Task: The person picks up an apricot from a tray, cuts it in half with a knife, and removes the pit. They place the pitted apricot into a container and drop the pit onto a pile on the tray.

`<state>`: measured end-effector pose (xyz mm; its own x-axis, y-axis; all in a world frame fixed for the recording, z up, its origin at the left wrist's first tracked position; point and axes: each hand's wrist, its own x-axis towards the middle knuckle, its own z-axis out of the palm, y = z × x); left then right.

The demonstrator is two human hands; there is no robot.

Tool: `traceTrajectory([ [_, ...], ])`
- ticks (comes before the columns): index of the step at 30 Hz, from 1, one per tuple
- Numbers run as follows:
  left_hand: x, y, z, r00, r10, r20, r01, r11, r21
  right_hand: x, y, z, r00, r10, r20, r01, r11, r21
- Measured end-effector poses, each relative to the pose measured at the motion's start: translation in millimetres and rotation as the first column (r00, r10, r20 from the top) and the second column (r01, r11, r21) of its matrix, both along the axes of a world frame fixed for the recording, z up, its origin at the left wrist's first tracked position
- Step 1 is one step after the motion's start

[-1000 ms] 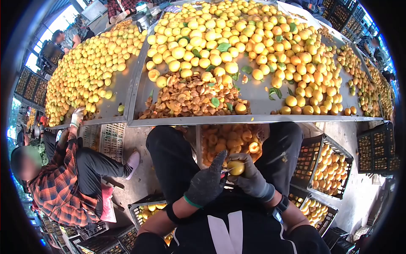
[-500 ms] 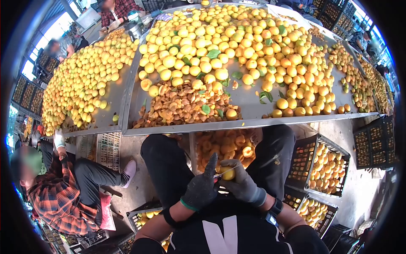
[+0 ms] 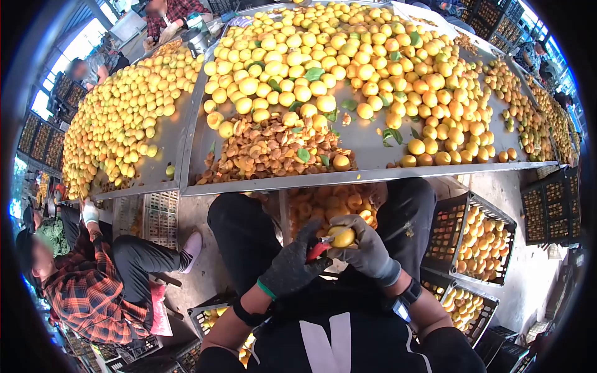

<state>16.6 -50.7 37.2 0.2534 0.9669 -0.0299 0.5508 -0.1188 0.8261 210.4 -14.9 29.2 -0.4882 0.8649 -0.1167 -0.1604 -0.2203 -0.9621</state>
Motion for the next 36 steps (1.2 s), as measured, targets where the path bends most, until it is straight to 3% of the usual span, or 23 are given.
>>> traceTrajectory([
  [2, 1.4, -1.2, -1.0, 0.999, -0.015, -0.04, 0.017, 0.998, 0.053, -1.3, -3.6, 2.2, 0.998, 0.033, 0.052, -0.037, 0.996, 0.078],
  [4, 4.2, -5.0, 0.6, 0.975, -0.057, -0.215, 0.071, 0.996, 0.057, 0.4, -5.9, 8.5, 0.995, 0.054, 0.09, -0.058, 0.997, 0.049],
  [6, 7.8, -7.4, -6.9, 0.97, -0.037, -0.238, 0.057, 0.995, 0.079, 2.2, -6.9, 7.9, 0.99, 0.072, 0.125, -0.076, 0.997, 0.022],
  [8, 8.3, -9.1, -11.7, 0.966, -0.017, -0.259, 0.044, 0.994, 0.098, 4.7, -8.2, 0.8, 0.992, 0.078, -0.103, -0.103, 0.958, -0.268],
  [11, 6.6, -6.0, -12.6, 0.975, -0.036, -0.22, 0.031, 0.999, -0.028, 11.3, -6.0, -5.6, 0.983, 0.143, -0.119, -0.178, 0.903, -0.392],
  [12, 4.8, -2.8, -16.1, 0.994, -0.042, -0.097, 0.04, 0.999, -0.03, 9.2, -5.0, -5.0, 0.982, 0.145, -0.118, -0.18, 0.903, -0.391],
  [13, 3.0, 0.0, -18.2, 0.998, -0.049, 0.029, 0.05, 0.998, -0.03, 5.6, -3.3, -3.9, 0.987, 0.109, -0.121, -0.136, 0.959, -0.247],
  [14, 1.0, 0.5, -18.9, 0.998, -0.051, 0.031, 0.052, 0.998, -0.031, 4.4, -2.5, -3.0, 0.989, 0.07, -0.129, -0.084, 0.991, -0.1],
  [15, -1.6, 1.3, -16.9, 0.98, 0.066, 0.189, -0.026, 0.978, -0.208, 5.6, -0.3, -5.0, 0.99, 0.066, -0.126, -0.079, 0.992, -0.101],
  [16, -5.0, 2.9, -14.3, 0.926, 0.205, 0.317, -0.071, 0.92, -0.386, 6.8, 3.8, -9.4, 0.994, -0.045, -0.103, 0.039, 0.998, -0.059],
  [17, -9.9, 4.4, -10.9, 0.926, 0.2, 0.319, -0.066, 0.921, -0.384, 8.6, 7.1, -11.4, 0.984, -0.155, -0.085, 0.154, 0.988, -0.014],
  [18, -14.8, 5.0, -5.9, 0.941, 0.164, 0.294, -0.103, 0.972, -0.212, 11.6, 8.1, -9.8, 0.935, -0.166, -0.315, 0.103, 0.973, -0.208],
  [19, -15.3, 7.6, 5.7, 0.955, 0.137, 0.263, -0.133, 0.991, -0.03, 12.4, 9.4, -3.0, 0.936, -0.167, -0.31, 0.105, 0.973, -0.206],
  [20, -8.3, 7.2, 19.8, 0.885, 0.209, 0.415, -0.192, 0.978, -0.082, 12.4, 9.8, 7.2, 0.855, -0.155, -0.496, -0.021, 0.944, -0.331],
  [21, -7.7, 4.5, 25.1, 0.884, 0.211, 0.417, -0.194, 0.977, -0.084, 12.2, 10.3, 12.4, 0.733, -0.17, -0.659, -0.17, 0.892, -0.419],
  [23, -9.4, -1.1, 29.5, 0.907, 0.229, 0.353, -0.096, 0.929, -0.356, 11.7, 12.4, 5.7, 0.675, -0.142, -0.724, -0.244, 0.883, -0.401],
  [24, -9.5, -0.8, 24.0, 0.949, 0.106, 0.297, -0.053, 0.982, -0.182, 8.8, 11.3, 7.0, 0.728, -0.142, -0.67, -0.155, 0.919, -0.363],
  [25, -10.3, -4.1, 22.0, 0.949, 0.107, 0.295, -0.054, 0.982, -0.183, 6.4, 10.3, 8.6, 0.778, -0.148, -0.611, -0.068, 0.946, -0.316],
  [27, -9.8, -9.5, 23.4, 0.999, 0.037, 0.02, -0.039, 0.993, 0.115, 4.0, 8.9, 12.5, 0.771, -0.173, -0.613, -0.04, 0.947, -0.318],
  [29, -8.6, -14.9, 23.4, 0.998, 0.045, -0.052, -0.038, 0.991, 0.127, 2.0, 7.8, 15.9, 0.85, -0.173, -0.497, 0.094, 0.979, -0.18],
  [30, -8.2, -17.3, 23.4, 0.991, 0.053, -0.125, -0.036, 0.99, 0.138, 2.3, 7.1, 17.6, 0.851, -0.172, -0.496, 0.091, 0.979, -0.182],
  [33, -6.5, -20.1, 23.7, 0.969, 0.089, -0.231, -0.054, 0.987, 0.153, 6.1, 5.6, 24.6, 0.944, 0.008, -0.33, 0.004, 0.999, 0.033],
  [36, -8.5, -21.1, 20.4, 0.962, 0.059, -0.268, 0.001, 0.976, 0.218, 3.8, -2.6, 31.6, 0.964, 0.027, -0.265, -0.025, 1.0, 0.01],
])
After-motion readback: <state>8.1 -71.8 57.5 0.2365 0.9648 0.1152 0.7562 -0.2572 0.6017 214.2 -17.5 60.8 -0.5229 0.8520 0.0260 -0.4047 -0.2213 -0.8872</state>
